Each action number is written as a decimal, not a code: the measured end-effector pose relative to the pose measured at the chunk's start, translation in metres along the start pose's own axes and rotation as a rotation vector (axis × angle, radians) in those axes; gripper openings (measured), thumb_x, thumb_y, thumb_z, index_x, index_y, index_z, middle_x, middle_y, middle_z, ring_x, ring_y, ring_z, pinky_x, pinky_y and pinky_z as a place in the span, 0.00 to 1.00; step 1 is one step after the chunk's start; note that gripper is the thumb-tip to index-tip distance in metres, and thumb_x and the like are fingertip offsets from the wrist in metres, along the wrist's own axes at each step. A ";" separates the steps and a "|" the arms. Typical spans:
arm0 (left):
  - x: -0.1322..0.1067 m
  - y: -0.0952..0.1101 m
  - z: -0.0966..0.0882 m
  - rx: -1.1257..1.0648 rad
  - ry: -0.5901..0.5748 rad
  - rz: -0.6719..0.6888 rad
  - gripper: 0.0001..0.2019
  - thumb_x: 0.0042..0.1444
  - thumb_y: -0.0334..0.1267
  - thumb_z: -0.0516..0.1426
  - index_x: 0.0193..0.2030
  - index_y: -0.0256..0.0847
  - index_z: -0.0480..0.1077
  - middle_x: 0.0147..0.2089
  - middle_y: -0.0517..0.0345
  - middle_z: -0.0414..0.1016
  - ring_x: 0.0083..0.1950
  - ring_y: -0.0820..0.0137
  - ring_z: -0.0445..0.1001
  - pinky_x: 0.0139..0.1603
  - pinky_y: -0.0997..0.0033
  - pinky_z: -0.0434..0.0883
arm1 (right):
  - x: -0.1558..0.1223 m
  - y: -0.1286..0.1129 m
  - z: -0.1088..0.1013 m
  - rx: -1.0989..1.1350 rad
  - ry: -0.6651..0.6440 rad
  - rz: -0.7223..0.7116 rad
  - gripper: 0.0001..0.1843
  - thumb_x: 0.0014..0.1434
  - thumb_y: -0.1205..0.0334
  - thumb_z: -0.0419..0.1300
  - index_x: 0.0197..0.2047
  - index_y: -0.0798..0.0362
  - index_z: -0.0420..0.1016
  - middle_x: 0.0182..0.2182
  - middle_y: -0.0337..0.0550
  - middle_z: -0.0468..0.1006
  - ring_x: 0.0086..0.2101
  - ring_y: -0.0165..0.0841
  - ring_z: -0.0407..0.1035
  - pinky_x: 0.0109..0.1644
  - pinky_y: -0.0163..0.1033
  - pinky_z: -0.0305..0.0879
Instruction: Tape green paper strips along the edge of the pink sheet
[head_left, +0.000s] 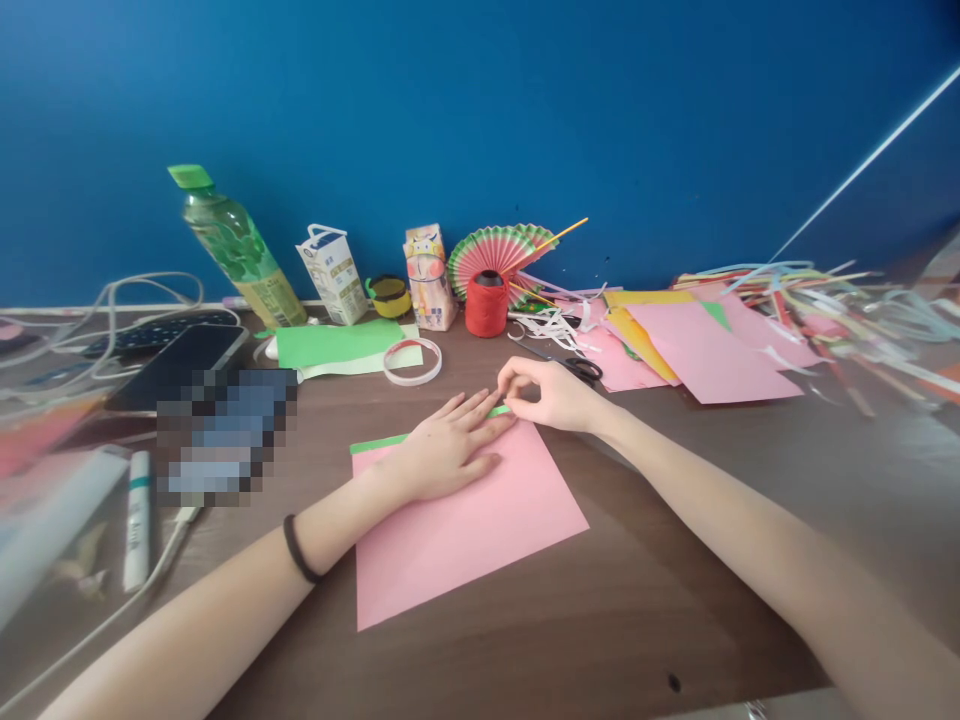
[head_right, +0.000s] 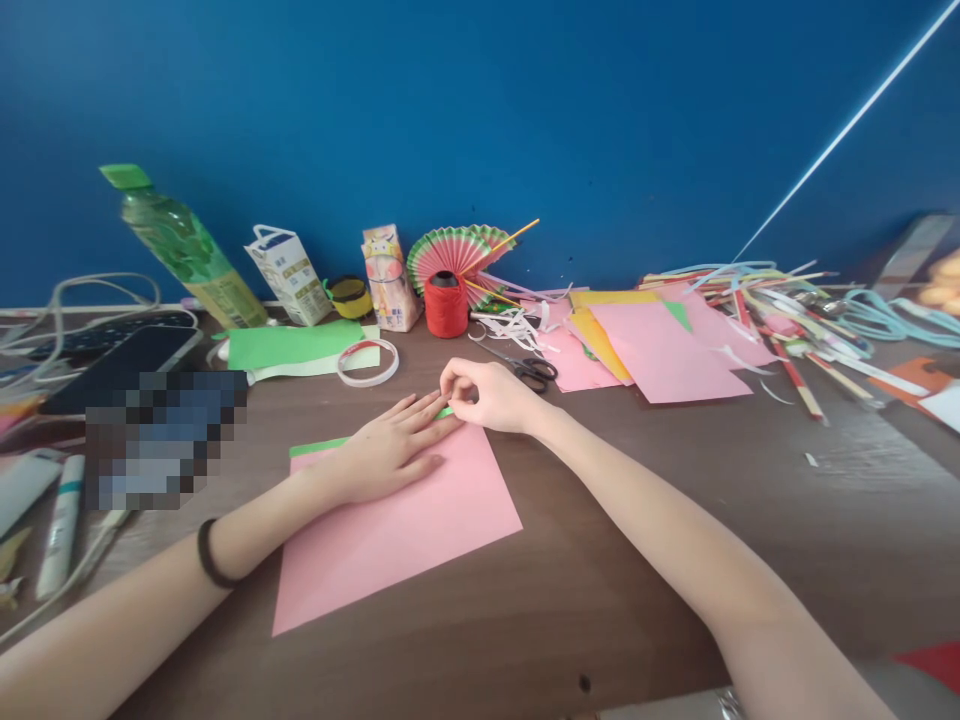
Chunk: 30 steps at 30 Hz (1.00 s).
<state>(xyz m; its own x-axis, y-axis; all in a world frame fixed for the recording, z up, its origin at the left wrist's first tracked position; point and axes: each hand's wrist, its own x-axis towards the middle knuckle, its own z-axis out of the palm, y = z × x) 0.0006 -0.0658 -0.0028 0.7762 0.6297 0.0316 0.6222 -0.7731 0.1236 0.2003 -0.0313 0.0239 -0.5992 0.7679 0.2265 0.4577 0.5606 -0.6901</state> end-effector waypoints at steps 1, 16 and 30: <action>0.000 0.000 0.000 0.000 0.001 0.000 0.25 0.61 0.46 0.41 0.65 0.44 0.48 0.68 0.51 0.42 0.68 0.62 0.39 0.65 0.56 0.43 | 0.000 0.000 0.000 0.002 0.002 -0.003 0.08 0.47 0.71 0.53 0.33 0.52 0.64 0.24 0.35 0.73 0.28 0.29 0.67 0.38 0.34 0.59; 0.000 0.003 -0.003 0.005 -0.024 -0.013 0.26 0.61 0.45 0.41 0.65 0.43 0.46 0.69 0.50 0.40 0.68 0.61 0.38 0.65 0.56 0.42 | 0.002 0.014 0.008 0.007 -0.005 0.145 0.03 0.49 0.67 0.54 0.30 0.53 0.64 0.18 0.31 0.67 0.22 0.25 0.60 0.31 0.32 0.55; 0.001 0.003 -0.003 0.015 -0.032 -0.012 0.26 0.61 0.45 0.41 0.65 0.43 0.46 0.69 0.50 0.39 0.68 0.62 0.38 0.65 0.57 0.42 | 0.002 0.014 0.011 -0.048 0.010 0.169 0.03 0.48 0.68 0.53 0.29 0.52 0.63 0.18 0.31 0.67 0.21 0.25 0.59 0.30 0.32 0.54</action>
<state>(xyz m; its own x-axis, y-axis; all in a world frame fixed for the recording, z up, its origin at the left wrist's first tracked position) 0.0030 -0.0677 0.0007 0.7712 0.6366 -0.0012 0.6329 -0.7665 0.1092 0.1982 -0.0248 0.0075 -0.5044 0.8555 0.1175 0.5822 0.4374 -0.6854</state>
